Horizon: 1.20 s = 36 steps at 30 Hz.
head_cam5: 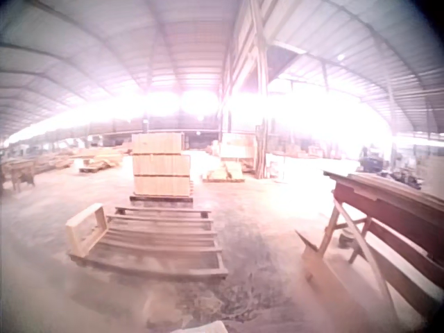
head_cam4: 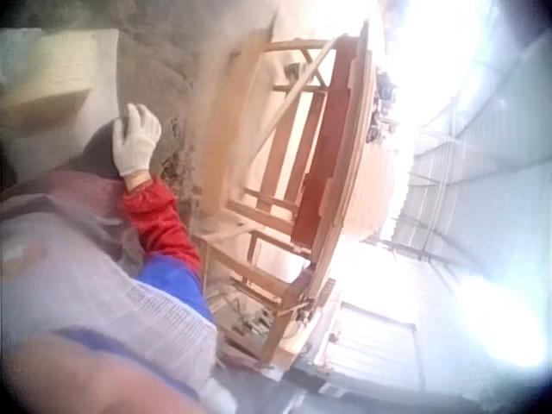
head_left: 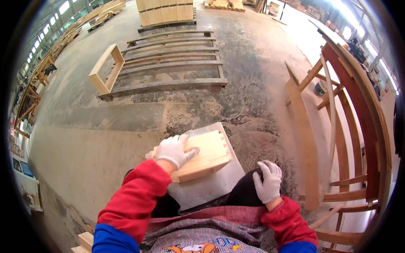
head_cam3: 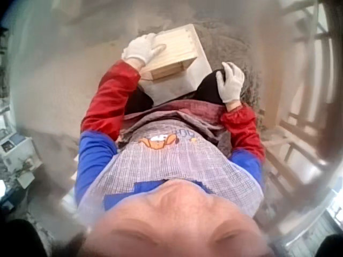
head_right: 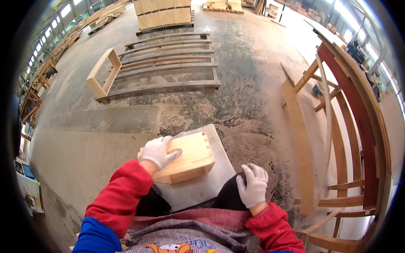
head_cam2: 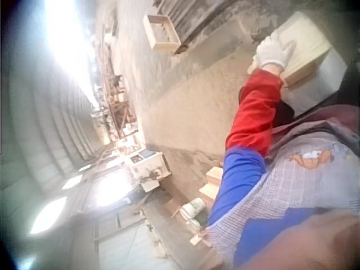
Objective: The person assembles a small wooden box by hammering nails into the joints. They repeatedly tap the nails with a hammer, rotate the box to access different sides, and wipe the surface with a cloth. The person then places the completed box on a nearby workbench.
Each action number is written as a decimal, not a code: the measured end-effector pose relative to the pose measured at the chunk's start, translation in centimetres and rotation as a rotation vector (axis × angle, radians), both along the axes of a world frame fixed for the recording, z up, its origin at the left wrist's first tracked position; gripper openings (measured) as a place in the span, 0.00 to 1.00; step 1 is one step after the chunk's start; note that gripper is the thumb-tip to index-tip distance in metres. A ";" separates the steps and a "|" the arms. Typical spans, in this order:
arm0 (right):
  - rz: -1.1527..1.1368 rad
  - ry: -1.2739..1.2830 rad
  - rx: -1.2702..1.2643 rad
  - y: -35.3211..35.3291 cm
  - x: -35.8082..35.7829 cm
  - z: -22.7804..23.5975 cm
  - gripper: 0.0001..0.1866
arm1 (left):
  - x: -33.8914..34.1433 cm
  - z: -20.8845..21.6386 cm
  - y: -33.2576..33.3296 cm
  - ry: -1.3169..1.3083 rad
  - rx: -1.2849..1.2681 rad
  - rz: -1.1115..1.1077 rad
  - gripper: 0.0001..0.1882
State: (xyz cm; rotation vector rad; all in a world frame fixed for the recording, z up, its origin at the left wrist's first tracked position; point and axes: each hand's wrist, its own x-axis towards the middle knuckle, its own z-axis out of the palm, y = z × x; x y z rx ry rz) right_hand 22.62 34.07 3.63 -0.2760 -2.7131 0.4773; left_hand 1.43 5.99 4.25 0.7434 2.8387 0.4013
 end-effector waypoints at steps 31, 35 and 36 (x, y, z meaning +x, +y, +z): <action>-0.434 -0.877 -0.602 4.0 7.1 13.0 0.17 | -2.8 28.4 10.8 -0.424 -0.173 0.066 0.27; -0.536 -0.593 -0.907 10.4 7.3 18.2 0.23 | -5.6 39.7 7.0 -0.482 0.397 0.140 0.21; -0.596 -0.526 -0.944 12.3 6.7 19.1 0.23 | -5.9 41.6 6.3 -0.483 0.446 0.181 0.20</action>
